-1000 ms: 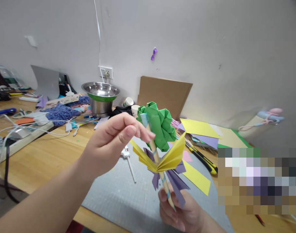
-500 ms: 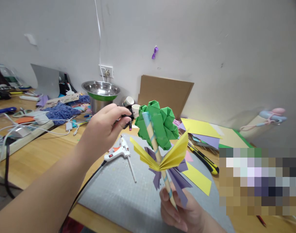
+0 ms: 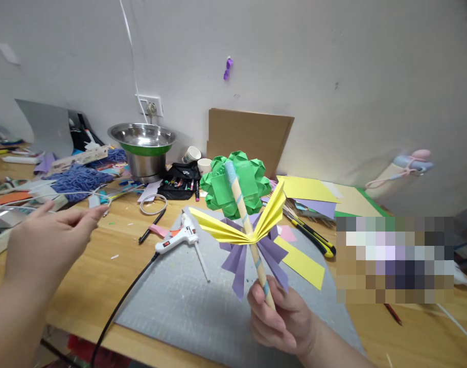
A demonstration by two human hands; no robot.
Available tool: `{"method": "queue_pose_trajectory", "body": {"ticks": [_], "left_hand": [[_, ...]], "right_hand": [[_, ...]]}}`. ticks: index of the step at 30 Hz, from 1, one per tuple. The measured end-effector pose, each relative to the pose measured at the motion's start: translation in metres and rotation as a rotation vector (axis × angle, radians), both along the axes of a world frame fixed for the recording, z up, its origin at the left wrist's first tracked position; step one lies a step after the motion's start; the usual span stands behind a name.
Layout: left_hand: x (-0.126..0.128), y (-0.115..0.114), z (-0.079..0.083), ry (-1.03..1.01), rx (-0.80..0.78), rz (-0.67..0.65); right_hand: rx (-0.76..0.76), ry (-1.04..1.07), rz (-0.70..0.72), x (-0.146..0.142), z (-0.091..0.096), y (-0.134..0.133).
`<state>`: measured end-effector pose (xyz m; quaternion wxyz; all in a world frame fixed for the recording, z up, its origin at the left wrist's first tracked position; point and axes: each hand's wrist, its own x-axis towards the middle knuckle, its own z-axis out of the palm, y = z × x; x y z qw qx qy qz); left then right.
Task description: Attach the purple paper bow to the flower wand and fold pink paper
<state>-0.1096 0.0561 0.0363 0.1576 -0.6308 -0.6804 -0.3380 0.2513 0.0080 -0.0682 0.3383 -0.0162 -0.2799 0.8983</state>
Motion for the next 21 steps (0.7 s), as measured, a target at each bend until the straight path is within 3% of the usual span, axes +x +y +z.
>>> {"method": "queue_pose_trajectory", "body": {"ticks": [3,6,9,10,13,17,20,21], "left_hand": [[0.014,-0.003,0.000,0.024,0.000,0.010],[0.032,-0.007,0.001,-0.161,-0.113,-0.067],[0.055,-0.010,0.001,-0.240,-0.128,-0.202],[0.064,-0.012,0.000,-0.204,-0.013,-0.256],[0.097,-0.020,-0.002,-0.113,-0.035,-0.480],[0.140,-0.035,-0.012,-0.702,-0.219,-0.617],[0.166,-0.042,-0.025,-1.182,-0.414,-0.580],[0.172,-0.042,-0.030,-1.237,-0.425,-0.563]], "right_hand": [[0.009,-0.007,0.007,0.000,0.000,-0.001],[0.013,-0.003,0.008,0.000,0.001,-0.001],[0.016,0.015,0.015,0.000,0.002,-0.002],[0.017,0.020,0.018,0.000,0.003,-0.002],[0.014,0.026,0.024,0.000,0.004,-0.003],[-0.001,0.018,0.005,0.000,0.005,-0.004],[-0.025,-0.028,-0.065,-0.001,0.006,-0.004],[-0.031,-0.052,-0.096,-0.001,0.006,-0.004]]}}
